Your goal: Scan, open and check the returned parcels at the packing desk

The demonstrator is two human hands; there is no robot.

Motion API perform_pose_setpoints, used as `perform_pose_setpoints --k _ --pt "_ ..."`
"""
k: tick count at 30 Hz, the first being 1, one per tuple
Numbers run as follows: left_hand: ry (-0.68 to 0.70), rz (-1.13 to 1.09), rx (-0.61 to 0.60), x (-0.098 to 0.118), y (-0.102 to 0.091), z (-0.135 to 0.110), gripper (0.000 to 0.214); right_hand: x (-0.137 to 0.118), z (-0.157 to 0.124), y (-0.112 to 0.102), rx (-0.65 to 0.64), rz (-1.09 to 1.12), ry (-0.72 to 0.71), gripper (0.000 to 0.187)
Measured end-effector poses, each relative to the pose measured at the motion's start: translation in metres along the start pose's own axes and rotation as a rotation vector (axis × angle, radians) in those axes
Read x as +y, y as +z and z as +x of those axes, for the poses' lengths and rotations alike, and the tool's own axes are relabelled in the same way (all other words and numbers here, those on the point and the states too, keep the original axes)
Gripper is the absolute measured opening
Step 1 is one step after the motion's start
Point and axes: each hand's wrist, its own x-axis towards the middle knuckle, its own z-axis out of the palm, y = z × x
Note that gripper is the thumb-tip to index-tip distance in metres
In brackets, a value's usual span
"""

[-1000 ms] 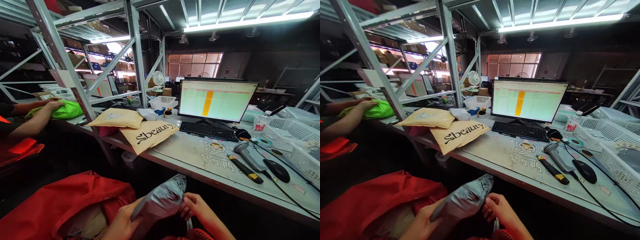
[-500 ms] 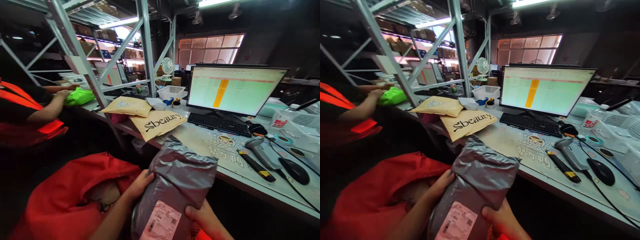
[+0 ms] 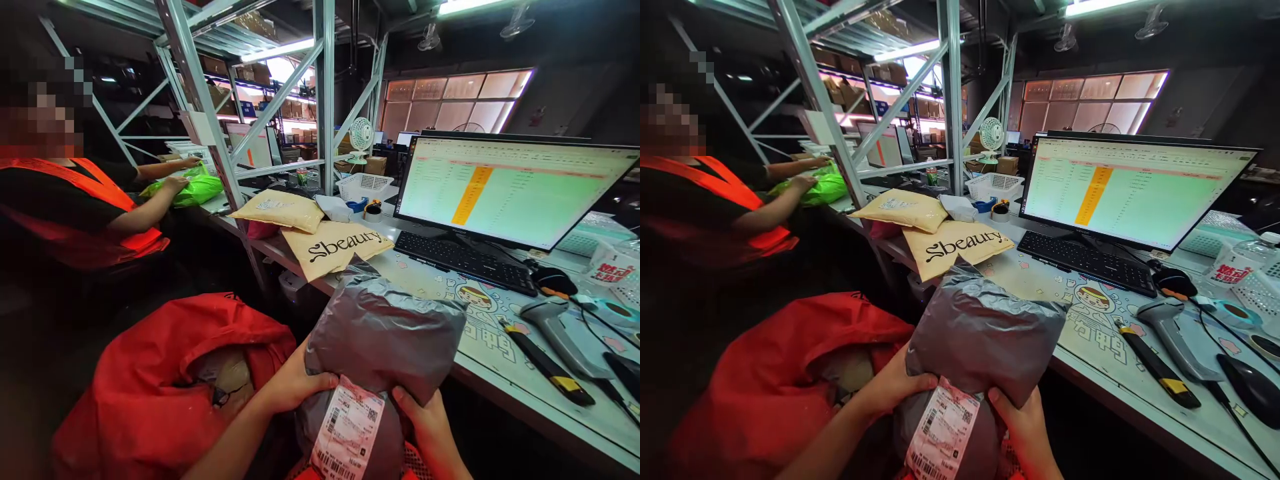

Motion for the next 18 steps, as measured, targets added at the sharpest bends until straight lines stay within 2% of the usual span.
perform_pose_setpoints --k 5,8,10,12,14,16,18 --pt "-0.004 -0.093 0.299 0.000 0.003 0.001 0.095 -0.004 -0.005 0.008 -0.331 0.119 0.031 0.095" --pt "-0.004 -0.133 0.396 -0.002 0.005 0.002 0.092 -0.014 -0.011 0.012 -0.473 0.116 0.079 0.112" --pt "0.003 -0.133 0.420 -0.004 0.006 0.003 0.095 -0.022 -0.014 0.011 -0.514 0.039 0.066 0.108" --pt "0.009 -0.139 0.392 -0.005 0.006 0.005 0.100 -0.034 -0.013 0.009 -0.460 -0.088 0.004 0.091" --pt "0.056 -0.157 0.323 -0.005 0.003 0.009 0.106 -0.056 -0.008 0.006 -0.335 -0.204 -0.091 0.075" --pt "0.157 -0.160 0.237 -0.006 -0.006 0.016 0.108 -0.092 0.006 0.006 -0.222 -0.307 -0.225 0.064" --pt "0.224 -0.099 0.175 -0.013 -0.022 0.022 0.101 -0.142 0.033 0.015 -0.141 -0.408 -0.380 0.052"
